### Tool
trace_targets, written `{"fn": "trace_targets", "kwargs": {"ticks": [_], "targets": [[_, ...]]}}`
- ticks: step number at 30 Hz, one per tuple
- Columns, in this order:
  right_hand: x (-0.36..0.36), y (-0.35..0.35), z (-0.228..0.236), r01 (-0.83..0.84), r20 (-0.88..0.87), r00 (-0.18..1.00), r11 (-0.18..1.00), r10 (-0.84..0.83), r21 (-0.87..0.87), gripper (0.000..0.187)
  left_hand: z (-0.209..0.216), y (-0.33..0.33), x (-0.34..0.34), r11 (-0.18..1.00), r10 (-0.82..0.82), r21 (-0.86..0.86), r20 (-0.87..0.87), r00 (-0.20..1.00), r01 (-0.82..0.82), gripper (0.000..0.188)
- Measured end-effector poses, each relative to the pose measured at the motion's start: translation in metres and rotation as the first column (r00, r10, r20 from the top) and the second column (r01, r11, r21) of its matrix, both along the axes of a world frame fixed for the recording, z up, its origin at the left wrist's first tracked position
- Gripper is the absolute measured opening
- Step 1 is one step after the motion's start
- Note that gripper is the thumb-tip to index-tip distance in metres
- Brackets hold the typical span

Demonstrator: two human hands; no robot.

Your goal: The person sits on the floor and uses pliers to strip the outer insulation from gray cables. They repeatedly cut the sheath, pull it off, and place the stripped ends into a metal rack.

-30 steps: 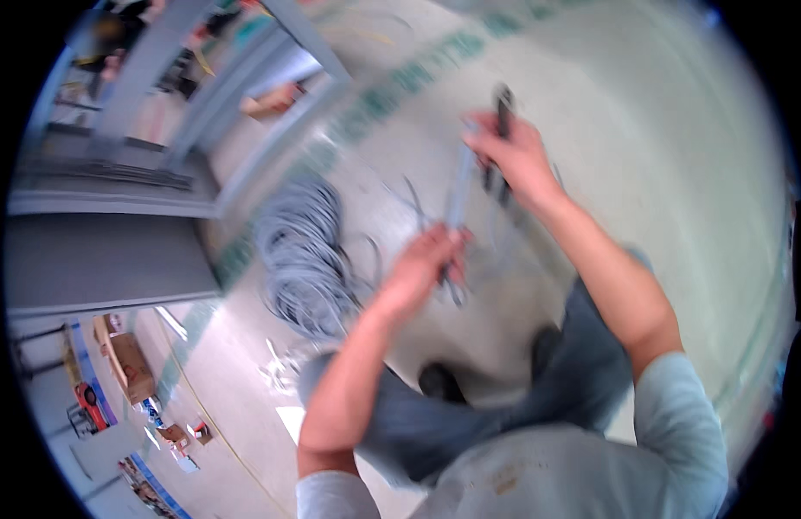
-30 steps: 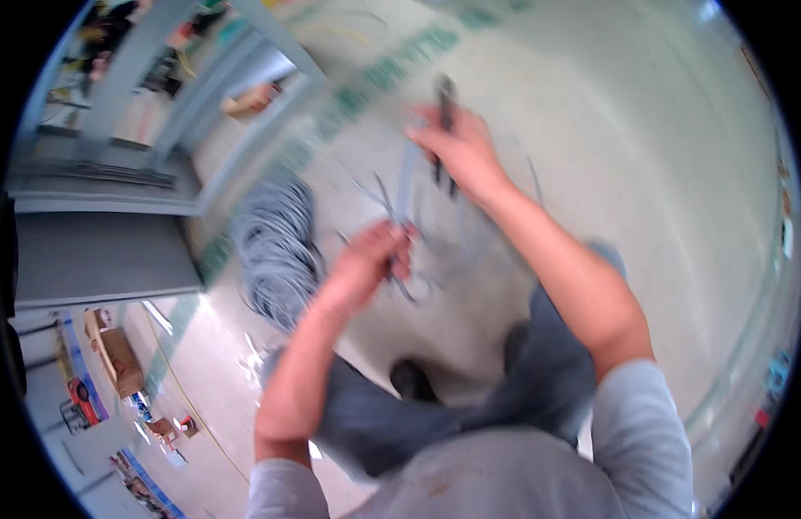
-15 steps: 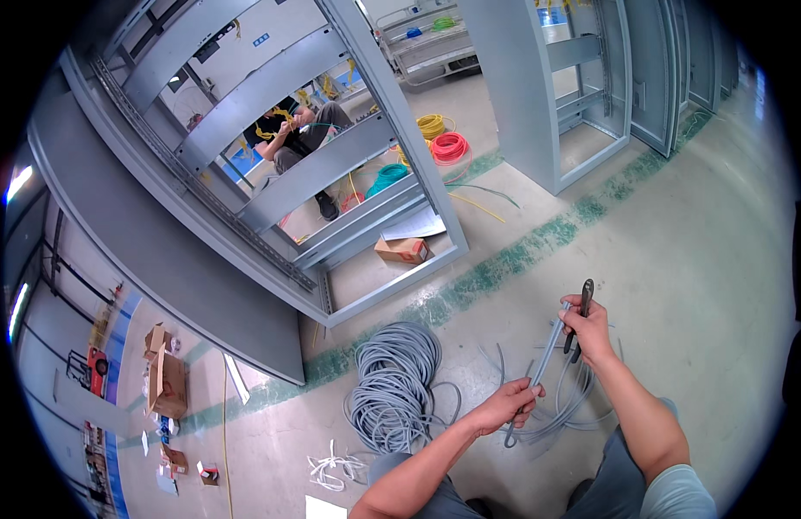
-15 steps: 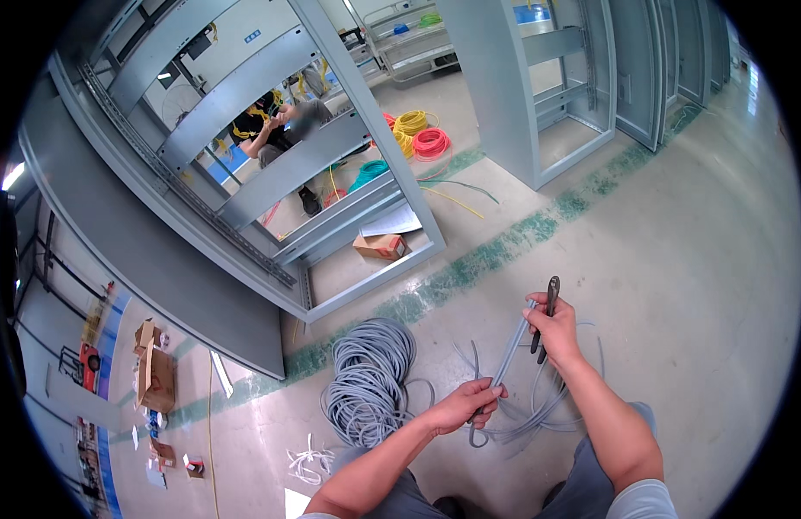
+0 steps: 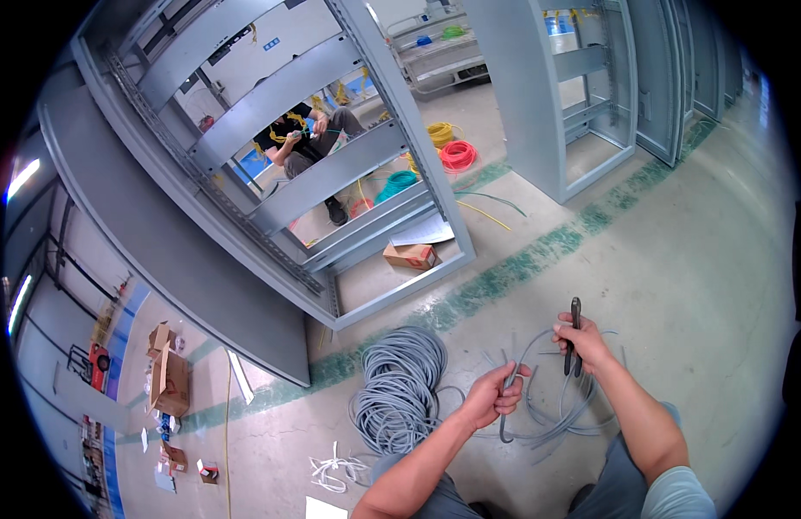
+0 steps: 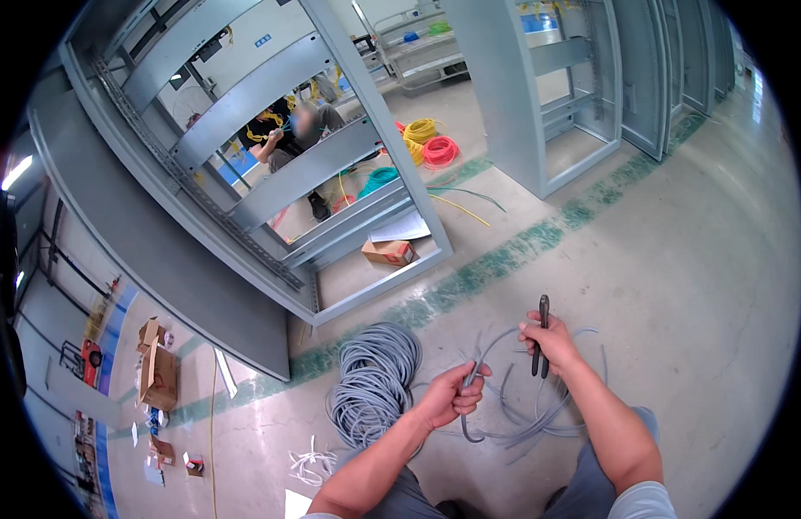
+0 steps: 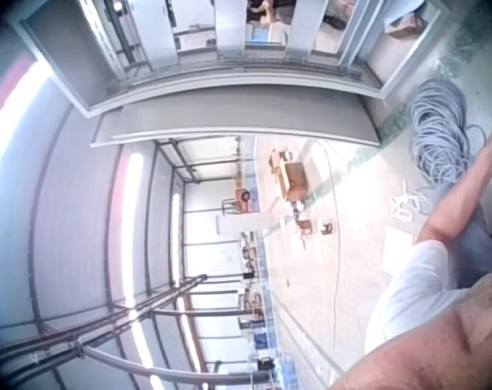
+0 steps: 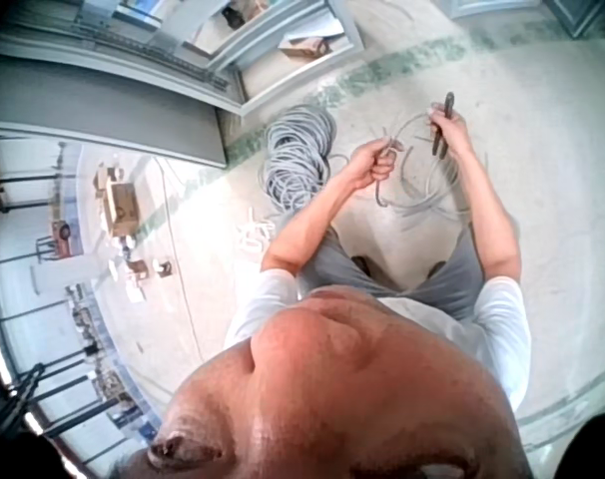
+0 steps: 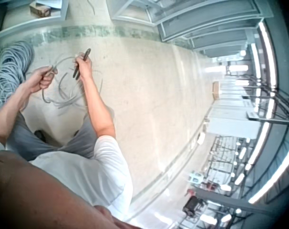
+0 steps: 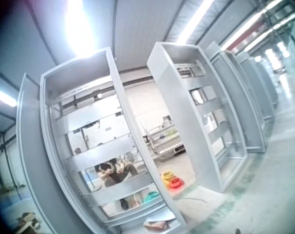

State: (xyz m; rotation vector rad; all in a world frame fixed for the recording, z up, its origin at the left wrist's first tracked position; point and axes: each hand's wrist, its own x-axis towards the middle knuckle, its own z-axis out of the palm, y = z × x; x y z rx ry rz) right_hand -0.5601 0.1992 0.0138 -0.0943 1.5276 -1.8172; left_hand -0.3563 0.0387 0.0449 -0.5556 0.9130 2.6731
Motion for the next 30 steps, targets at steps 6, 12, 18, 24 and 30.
{"fn": "trace_targets", "kwargs": {"ticks": [6,12,18,24,30], "targets": [[0.027,-0.002,0.002,-0.281,0.019,0.959,0.959,0.282,-0.022,0.031,-0.002,-0.025,0.003,0.986,0.165,0.018,-0.084,0.983,-0.164,0.027],[0.072,-0.016,0.018,-0.387,-0.141,0.916,0.920,0.376,-0.059,0.019,-0.011,-0.024,-0.002,0.907,0.405,-0.032,-0.209,0.890,-0.421,0.025],[0.072,-0.008,-0.004,-0.444,-0.188,0.874,0.893,0.449,0.070,0.029,-0.031,-0.031,-0.003,0.874,0.480,0.065,-0.258,0.838,-0.481,0.022],[0.066,0.015,0.031,-0.457,0.075,0.884,0.887,0.462,-0.075,0.035,0.002,-0.032,0.005,0.883,0.437,-0.106,-0.167,0.884,-0.457,0.021],[0.075,0.017,-0.003,-0.505,-0.226,0.449,0.453,0.865,0.735,0.046,-0.002,-0.037,-0.001,0.905,0.360,-0.205,-0.091,0.928,-0.371,0.021]]}}
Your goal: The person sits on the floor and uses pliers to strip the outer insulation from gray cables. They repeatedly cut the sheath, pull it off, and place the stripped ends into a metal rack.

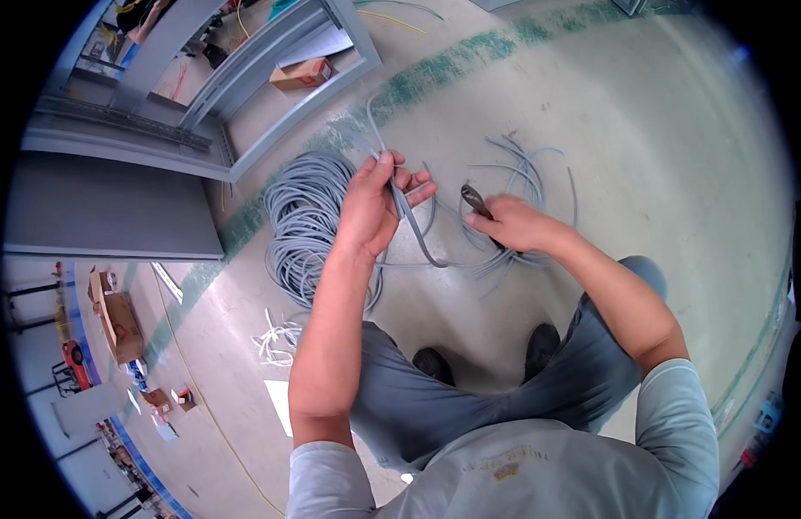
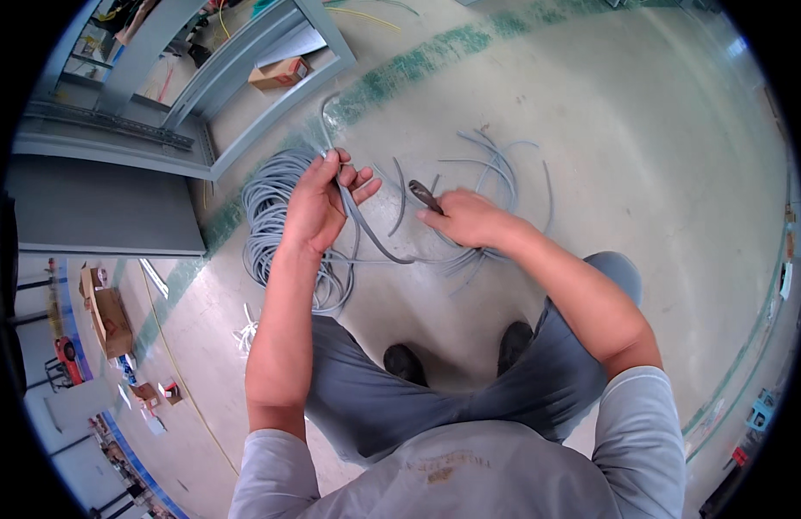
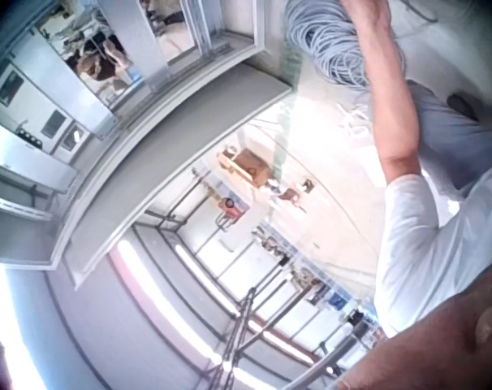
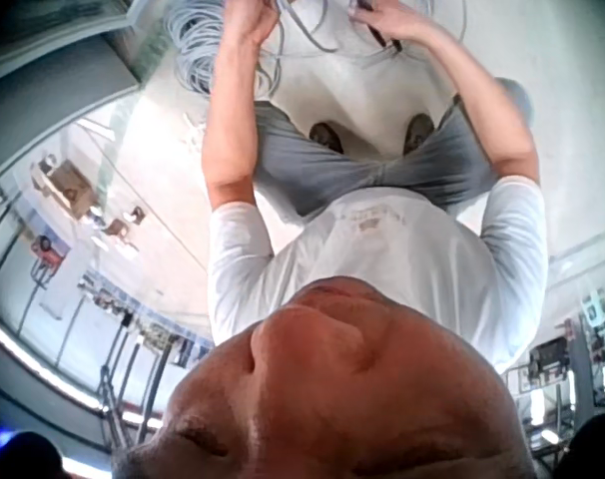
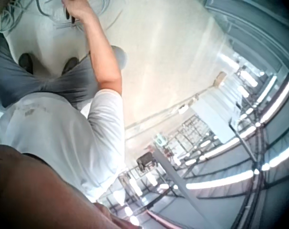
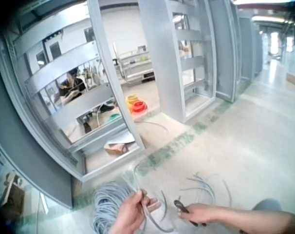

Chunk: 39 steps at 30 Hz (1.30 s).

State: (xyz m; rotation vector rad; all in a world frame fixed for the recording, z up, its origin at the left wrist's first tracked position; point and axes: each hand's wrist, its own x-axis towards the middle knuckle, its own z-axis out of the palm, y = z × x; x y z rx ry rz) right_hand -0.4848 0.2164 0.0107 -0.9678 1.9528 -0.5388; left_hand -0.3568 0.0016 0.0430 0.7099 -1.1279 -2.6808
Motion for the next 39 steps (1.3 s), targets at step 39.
{"fn": "trace_targets", "kwargs": {"ticks": [39], "targets": [[0.031,-0.008,-0.016,-0.162,-0.298,0.936,0.980,0.189,0.111,0.039,-0.057,0.057,-0.024,0.965,-0.010,-0.252,0.261,0.965,0.078,0.022]]}}
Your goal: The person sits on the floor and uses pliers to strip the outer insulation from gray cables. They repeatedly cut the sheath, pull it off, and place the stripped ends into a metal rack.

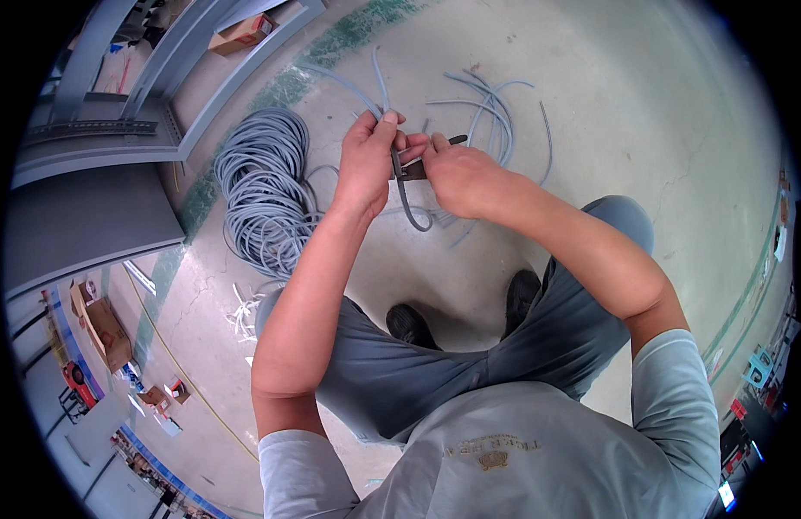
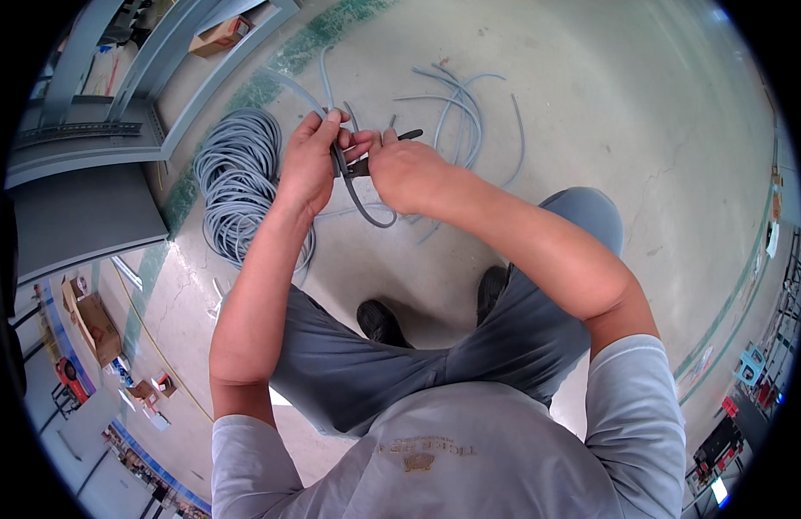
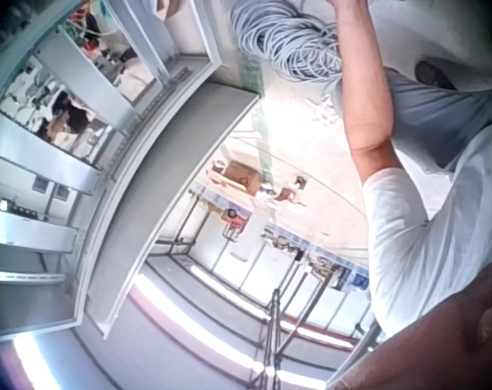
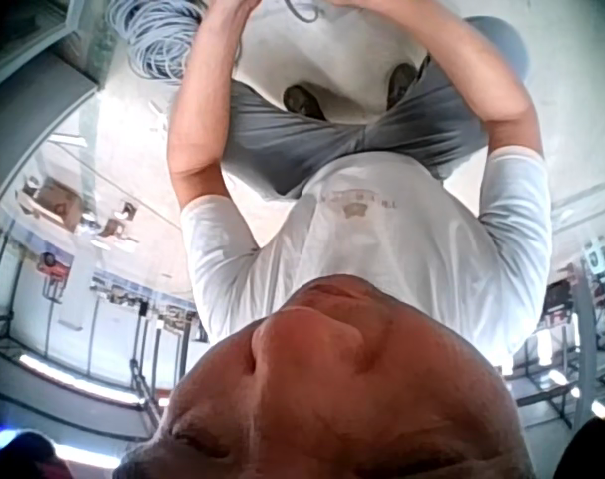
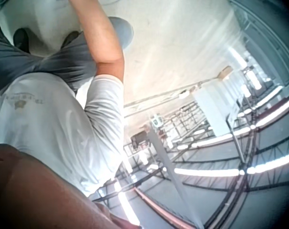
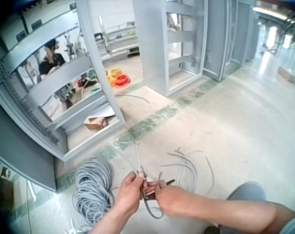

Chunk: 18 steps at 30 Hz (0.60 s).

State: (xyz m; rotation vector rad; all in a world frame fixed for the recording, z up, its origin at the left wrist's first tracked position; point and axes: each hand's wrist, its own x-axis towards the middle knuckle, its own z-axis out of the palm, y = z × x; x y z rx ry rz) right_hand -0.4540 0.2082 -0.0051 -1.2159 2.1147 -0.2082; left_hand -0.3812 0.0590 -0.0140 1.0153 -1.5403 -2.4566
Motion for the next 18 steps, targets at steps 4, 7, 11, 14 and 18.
{"fn": "trace_targets", "kwargs": {"ticks": [4,7,11,14,18], "targets": [[0.004,0.005,-0.017,-0.045,-0.128,0.991,0.994,0.032,-0.103,0.040,0.002,0.002,0.001,1.000,0.013,-0.005,0.014,1.000,-0.013,0.022],[0.006,0.006,-0.021,-0.014,-0.124,0.992,0.987,-0.006,-0.160,0.040,0.000,0.002,0.002,1.000,0.025,0.003,0.000,1.000,-0.025,0.022],[0.008,0.007,-0.023,0.000,-0.099,0.995,0.984,-0.018,-0.177,0.040,0.002,0.003,0.003,0.999,0.035,-0.001,-0.012,0.999,-0.035,0.021],[0.007,0.008,-0.024,0.002,-0.084,0.996,0.987,-0.016,-0.161,0.039,0.001,0.008,0.003,0.999,0.033,-0.008,-0.015,0.999,-0.033,0.021],[0.007,0.003,-0.006,-0.003,-0.008,1.000,0.999,0.003,-0.052,0.036,0.001,0.011,0.006,0.999,0.049,-0.005,-0.003,0.999,-0.049,0.021]]}}
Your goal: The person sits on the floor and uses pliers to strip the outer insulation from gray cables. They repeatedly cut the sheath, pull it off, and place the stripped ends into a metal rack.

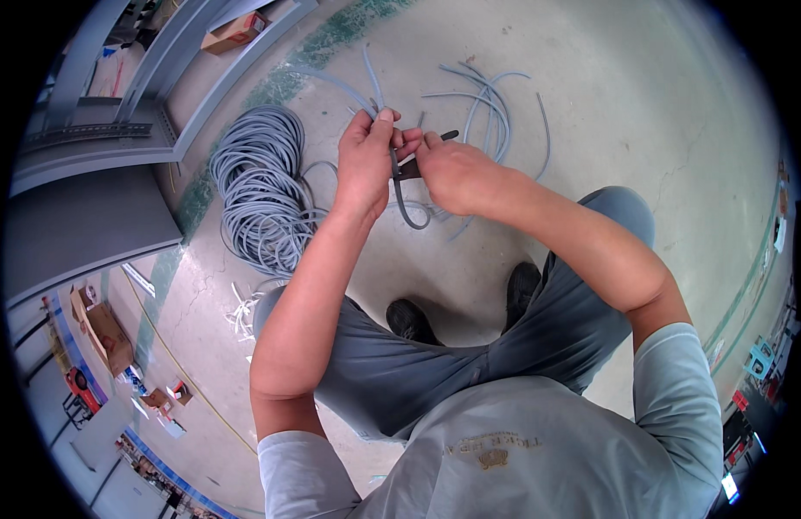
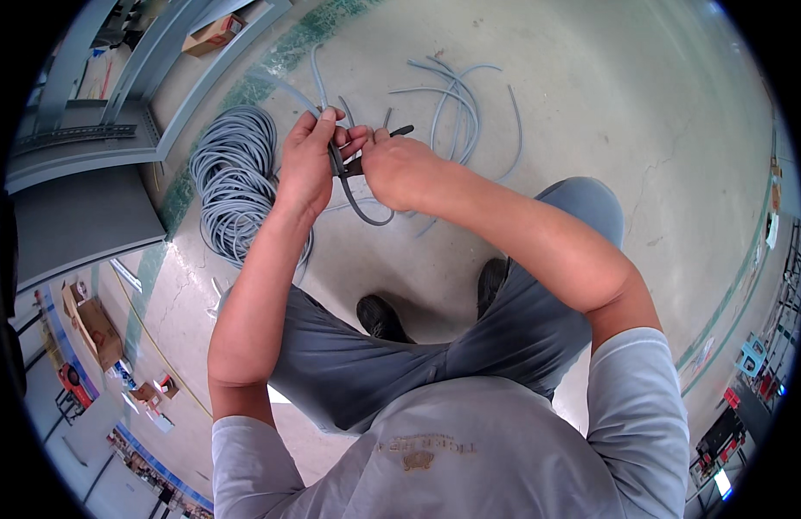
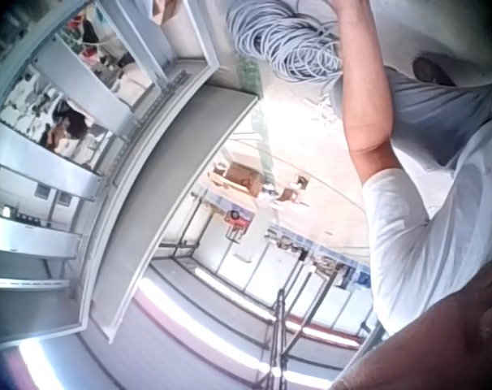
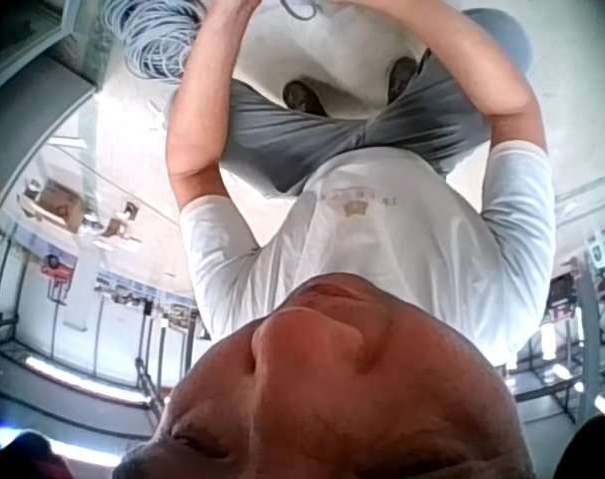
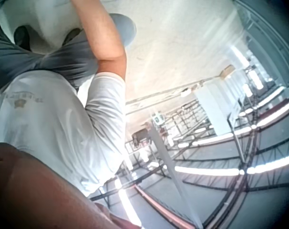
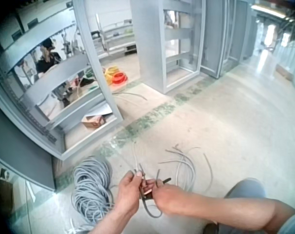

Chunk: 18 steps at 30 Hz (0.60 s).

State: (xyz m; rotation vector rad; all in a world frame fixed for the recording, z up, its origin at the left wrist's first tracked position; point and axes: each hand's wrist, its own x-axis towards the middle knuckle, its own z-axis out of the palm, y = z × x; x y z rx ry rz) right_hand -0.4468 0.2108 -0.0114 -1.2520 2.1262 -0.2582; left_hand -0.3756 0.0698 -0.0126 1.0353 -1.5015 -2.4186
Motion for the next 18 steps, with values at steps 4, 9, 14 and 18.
{"fn": "trace_targets", "kwargs": {"ticks": [4,9,14,18], "targets": [[0.005,0.000,-0.004,-0.011,-0.150,0.989,0.998,0.001,-0.063,0.030,0.000,-0.004,0.000,0.999,-0.004,0.042,0.001,1.000,0.004,0.023],[0.000,-0.006,0.018,-0.049,-0.173,0.983,0.995,0.065,0.090,0.028,0.013,-0.014,0.005,0.993,-0.072,0.092,0.042,0.997,0.068,0.024],[-0.011,0.005,-0.025,-0.126,-0.210,0.975,0.959,0.073,-0.253,0.026,0.021,-0.014,0.005,0.983,-0.180,0.047,0.071,0.981,0.177,0.025],[-0.009,0.001,-0.013,-0.073,0.039,0.995,0.955,0.087,-0.287,0.026,0.026,-0.015,0.005,0.983,-0.179,-0.021,0.059,0.982,0.180,0.029]]}}
